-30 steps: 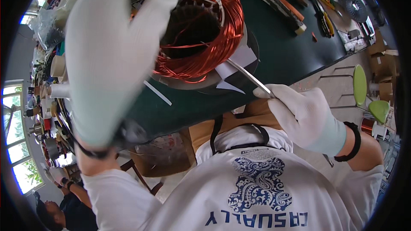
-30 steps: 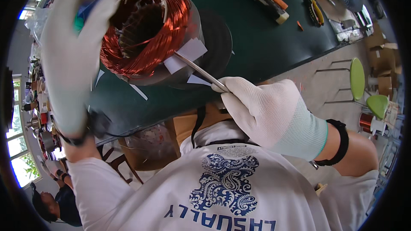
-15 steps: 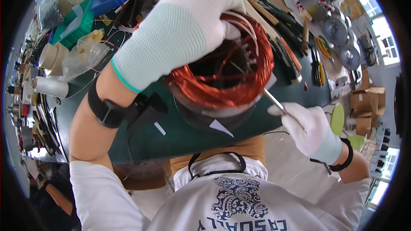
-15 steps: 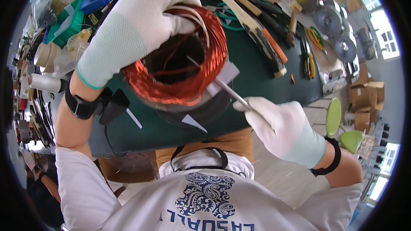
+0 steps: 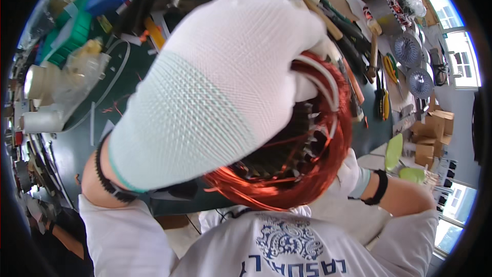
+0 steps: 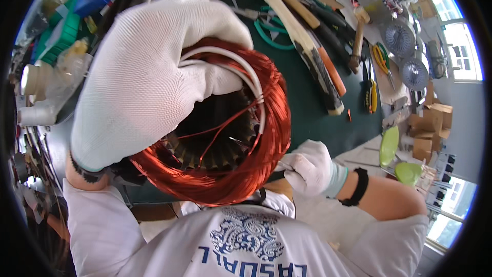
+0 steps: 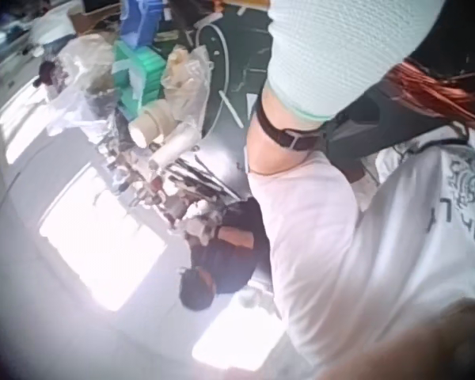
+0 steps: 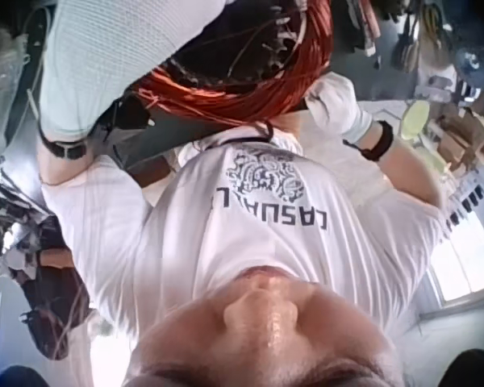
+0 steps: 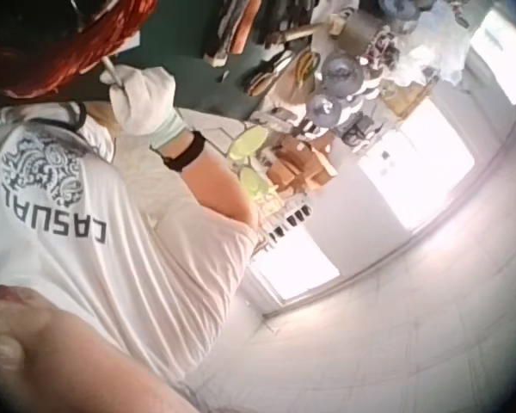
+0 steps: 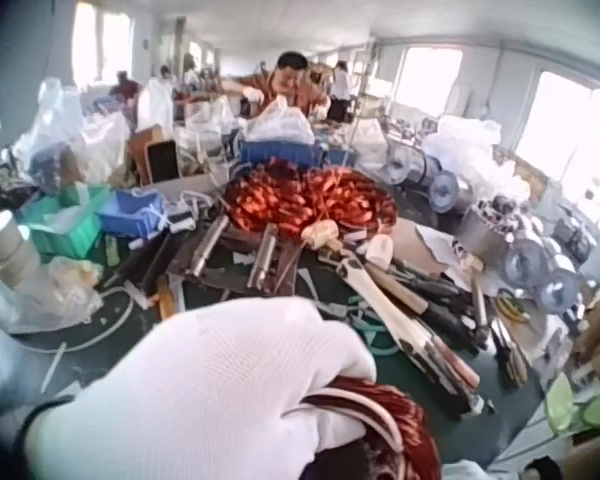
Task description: Winding and shaping copper coils in a motor stator using a mallet, lighter, and pliers.
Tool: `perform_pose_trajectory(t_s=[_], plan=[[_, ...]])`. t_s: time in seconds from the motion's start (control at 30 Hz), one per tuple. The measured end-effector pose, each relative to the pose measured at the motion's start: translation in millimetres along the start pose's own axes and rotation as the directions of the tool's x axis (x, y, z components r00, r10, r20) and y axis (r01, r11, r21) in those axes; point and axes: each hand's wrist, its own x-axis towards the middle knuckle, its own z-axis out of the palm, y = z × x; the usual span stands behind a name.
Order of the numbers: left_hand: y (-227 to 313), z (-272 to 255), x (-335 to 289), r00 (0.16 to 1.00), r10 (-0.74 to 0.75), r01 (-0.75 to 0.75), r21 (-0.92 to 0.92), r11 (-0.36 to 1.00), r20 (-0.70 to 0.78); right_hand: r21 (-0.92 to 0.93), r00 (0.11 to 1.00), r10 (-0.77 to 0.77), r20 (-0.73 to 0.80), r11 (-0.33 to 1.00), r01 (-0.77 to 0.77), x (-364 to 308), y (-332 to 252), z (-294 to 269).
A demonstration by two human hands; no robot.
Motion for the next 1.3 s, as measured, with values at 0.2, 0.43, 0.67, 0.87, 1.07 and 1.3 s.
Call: perform_pose_trajectory(t_s=[0.2, 0.43, 0.67, 0.87, 1.07, 1.3], plan=[[-1, -6, -4, 0.998, 0.060, -0.059, 0.135, 0.989, -0.004, -0.177, 0.997, -0.028, -0.074, 0.984, 0.015, 47, -36, -9], [75, 3, -74, 0.832, 0.551, -0.282, 0.805, 0.521, -0.065, -0.043, 0.967, 0.243, -0.080, 0.968, -0.247, 44, -73, -33], [52, 83, -85, 0.883, 0.464, -0.176, 0.861, 0.477, -0.077, -0.343, 1.000, -0.024, 0.007, 0.939, 0.024, 9, -77, -44], [45, 68, -101, 0.885, 0.447, -0.189, 0.779, 0.598, -0.129, 0.017, 0.933, 0.345, -0.105, 0.938, -0.345, -68, -115, -40], [16, 10, -131, 0.892, 0.451, -0.329, 0.693, 0.642, 0.005, 0.211, 0.858, 0.493, -0.145, 0.863, -0.460, -71, -138, -33], [11, 12, -135, 0.907, 0.422, -0.316, 0.668, 0.673, 0.004, 0.235, 0.879, 0.476, 0.030, 0.851, -0.469, -7, -163, -31]])
